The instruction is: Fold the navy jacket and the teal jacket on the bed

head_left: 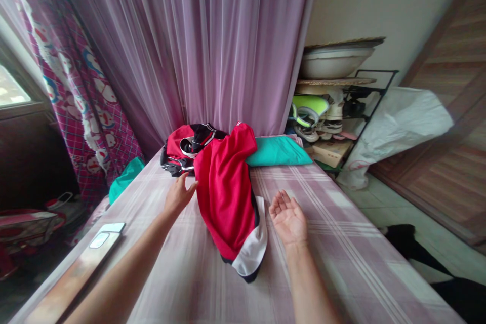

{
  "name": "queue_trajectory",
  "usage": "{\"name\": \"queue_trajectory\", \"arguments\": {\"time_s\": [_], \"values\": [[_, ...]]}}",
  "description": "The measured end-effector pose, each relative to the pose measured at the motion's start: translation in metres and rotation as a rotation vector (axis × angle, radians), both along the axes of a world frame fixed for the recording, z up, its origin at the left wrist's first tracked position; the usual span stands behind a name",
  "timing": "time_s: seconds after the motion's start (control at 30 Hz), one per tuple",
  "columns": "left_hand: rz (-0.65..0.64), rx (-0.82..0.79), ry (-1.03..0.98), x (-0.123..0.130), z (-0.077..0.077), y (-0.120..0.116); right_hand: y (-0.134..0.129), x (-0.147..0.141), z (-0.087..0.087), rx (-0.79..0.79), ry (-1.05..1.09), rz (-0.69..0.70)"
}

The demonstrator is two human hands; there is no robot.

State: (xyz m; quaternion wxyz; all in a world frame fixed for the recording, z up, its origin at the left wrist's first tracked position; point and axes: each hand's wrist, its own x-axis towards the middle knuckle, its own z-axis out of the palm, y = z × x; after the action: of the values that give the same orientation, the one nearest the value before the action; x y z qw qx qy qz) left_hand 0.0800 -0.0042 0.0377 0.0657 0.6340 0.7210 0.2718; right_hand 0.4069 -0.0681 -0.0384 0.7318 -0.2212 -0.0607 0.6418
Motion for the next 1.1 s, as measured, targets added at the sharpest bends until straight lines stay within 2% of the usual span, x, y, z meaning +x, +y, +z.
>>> {"name": "queue_trajectory", "arguments": {"time_s": [0.07,0.17,0.27,0.33,0.47,0.63,0.73,0.8,0.87,0.93,1.03,1.1], "values": [[0.078,-0.098,-0.085,-0.005,-0.005,0.015,0.0,0.0,0.0,-0.015,0.023,0.001],[0.09,-0.149,-0.153,-0.002,-0.009,0.024,0.0,0.0,0.0,-0.019,0.026,0.012],[0.077,-0.124,-0.157,0.005,-0.003,0.02,0.0,0.0,0.002,-0.023,0.023,0.007],[0.081,-0.095,-0.133,0.005,0.005,0.008,-0.001,0.0,0.003,-0.032,0.025,-0.001],[0.049,-0.044,0.045,-0.004,0.019,-0.034,0.0,0.0,0.002,-0.035,0.009,-0.002],[-0.131,-0.002,0.236,-0.009,0.027,-0.11,0.001,0.0,-0.001,-0.044,0.002,-0.011],[-0.32,-0.116,0.277,-0.003,0.039,-0.148,0.001,0.001,0.0,-0.044,-0.015,-0.004],[-0.421,-0.266,0.3,0.0,0.052,-0.16,0.001,0.002,0.001,-0.048,-0.019,0.009],[-0.454,-0.384,0.308,-0.001,0.063,-0.16,0.0,0.003,0.003,-0.063,-0.005,0.02],[-0.406,-0.398,0.298,-0.006,0.07,-0.146,-0.001,0.002,0.006,-0.08,0.012,0.023],[-0.269,-0.264,0.291,-0.01,0.073,-0.115,-0.003,0.0,0.011,-0.1,0.025,0.023],[-0.229,-0.14,0.3,-0.004,0.072,-0.092,-0.004,-0.001,0.013,-0.113,0.031,0.017]]}}
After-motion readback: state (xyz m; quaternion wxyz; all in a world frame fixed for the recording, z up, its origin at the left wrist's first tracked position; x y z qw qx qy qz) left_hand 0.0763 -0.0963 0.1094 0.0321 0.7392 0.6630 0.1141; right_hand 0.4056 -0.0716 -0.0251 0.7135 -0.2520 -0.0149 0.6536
